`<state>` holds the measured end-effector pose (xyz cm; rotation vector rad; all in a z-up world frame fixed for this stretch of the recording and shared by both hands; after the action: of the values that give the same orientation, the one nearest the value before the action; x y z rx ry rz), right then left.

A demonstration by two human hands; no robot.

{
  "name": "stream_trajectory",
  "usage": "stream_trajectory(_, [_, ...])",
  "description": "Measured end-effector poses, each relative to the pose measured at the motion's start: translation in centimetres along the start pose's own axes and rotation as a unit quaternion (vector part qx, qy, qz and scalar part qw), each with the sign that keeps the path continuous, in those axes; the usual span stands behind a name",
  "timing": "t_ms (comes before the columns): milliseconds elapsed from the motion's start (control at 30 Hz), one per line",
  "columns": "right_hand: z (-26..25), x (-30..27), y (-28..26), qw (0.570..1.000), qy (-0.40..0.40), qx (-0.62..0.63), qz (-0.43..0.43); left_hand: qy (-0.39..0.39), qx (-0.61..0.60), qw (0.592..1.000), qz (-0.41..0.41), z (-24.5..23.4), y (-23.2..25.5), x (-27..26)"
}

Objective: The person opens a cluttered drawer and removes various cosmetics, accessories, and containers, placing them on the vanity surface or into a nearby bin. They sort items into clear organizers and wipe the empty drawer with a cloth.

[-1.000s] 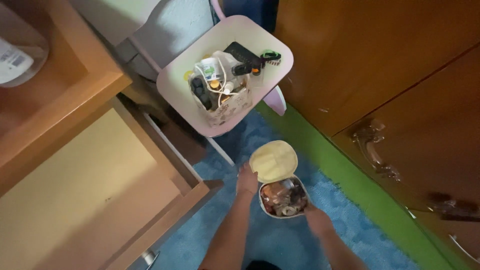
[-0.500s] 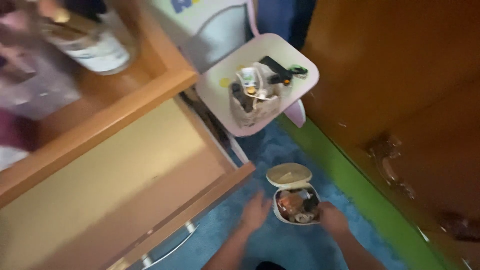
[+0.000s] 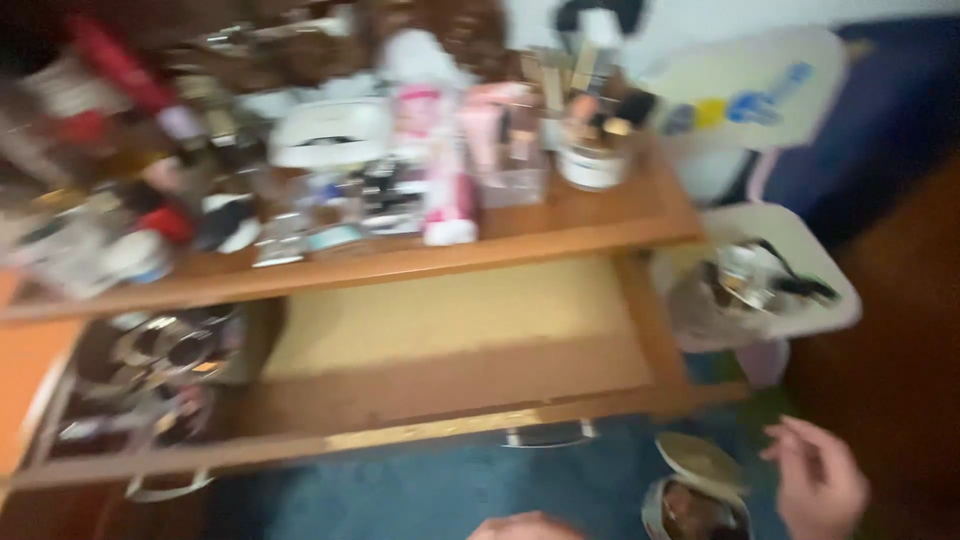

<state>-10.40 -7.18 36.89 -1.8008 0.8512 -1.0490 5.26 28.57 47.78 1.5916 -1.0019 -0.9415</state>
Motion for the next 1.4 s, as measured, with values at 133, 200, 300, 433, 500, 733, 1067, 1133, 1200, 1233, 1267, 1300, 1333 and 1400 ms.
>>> stream_trajectory(133, [3.0,-0.6,-11.0,0.998,-0.041,-0.026,-0.028,0.109,-0.035,0.992,0.049,-7.1,2.9,-8.4])
stream_trajectory(200, [5.2,-0.9,-15.5,0.98,-0.105,-0.158,0.05,0.166,-0.066,0.979,0.101,-11.0,4.3,-12.2])
stream_trajectory(300, [9.7,-1.6,-14.6,0.98,-0.155,-0.122,-0.029,0.224,-0.095,0.958,0.154,-16.2,5.1,-17.4])
stream_trajectory(433, [19.6,-5.8,-22.4,0.97,-0.193,-0.144,-0.045,0.287,-0.031,0.948,0.134,-21.9,4.0,-23.6])
stream_trajectory(500, [25.4,-9.0,-29.3,0.965,-0.252,0.006,-0.074,0.296,0.036,0.94,0.166,-24.5,3.8,-26.7])
stream_trajectory(733, [48.0,-19.1,-40.0,0.789,-0.58,-0.196,-0.059,0.474,0.2,0.854,0.074,-37.0,-2.5,-38.2])
stream_trajectory(1067, [66.4,-34.2,-35.6,0.655,-0.723,-0.167,0.141,0.688,0.325,0.647,-0.045,-49.3,-10.6,-44.9])
stream_trajectory(1133, [66.6,-34.8,-36.2,0.669,-0.708,-0.19,0.122,0.69,0.346,0.634,-0.051,-49.5,-11.8,-44.7])
stream_trajectory(1200, [66.2,-34.9,-37.6,0.682,-0.695,-0.212,0.082,0.659,0.417,0.616,-0.111,-49.7,-12.7,-44.0])
stream_trajectory(1233, [66.3,-35.0,-37.6,0.683,-0.694,-0.212,0.081,0.66,0.417,0.616,-0.11,-49.9,-12.7,-44.0])
stream_trajectory(1267, [66.3,-35.3,-37.6,0.675,-0.703,-0.201,0.097,0.634,0.415,0.634,-0.154,-50.1,-13.3,-43.6])
stream_trajectory(1300, [66.4,-35.5,-37.5,0.666,-0.712,-0.19,0.112,0.606,0.413,0.651,-0.197,-50.3,-13.9,-43.2])
stream_trajectory(1333, [66.4,-35.3,-37.4,0.667,-0.711,-0.191,0.114,0.605,0.412,0.652,-0.197,-50.7,-14.2,-42.6])
stream_trajectory(1400, [66.1,-35.5,-37.2,0.638,-0.736,-0.184,0.131,0.497,0.441,0.694,-0.278,-51.3,-16.0,-40.2])
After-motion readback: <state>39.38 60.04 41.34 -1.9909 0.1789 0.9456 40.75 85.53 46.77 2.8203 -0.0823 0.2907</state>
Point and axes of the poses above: each hand's wrist, its own x-axis towards the middle knuckle, its own z-axis out of the palm, y = z × x, the point moved 7 cm from there along x, towards the middle knuckle, and after that the axes turned 7 degrees about z, right-handed, at the moved point
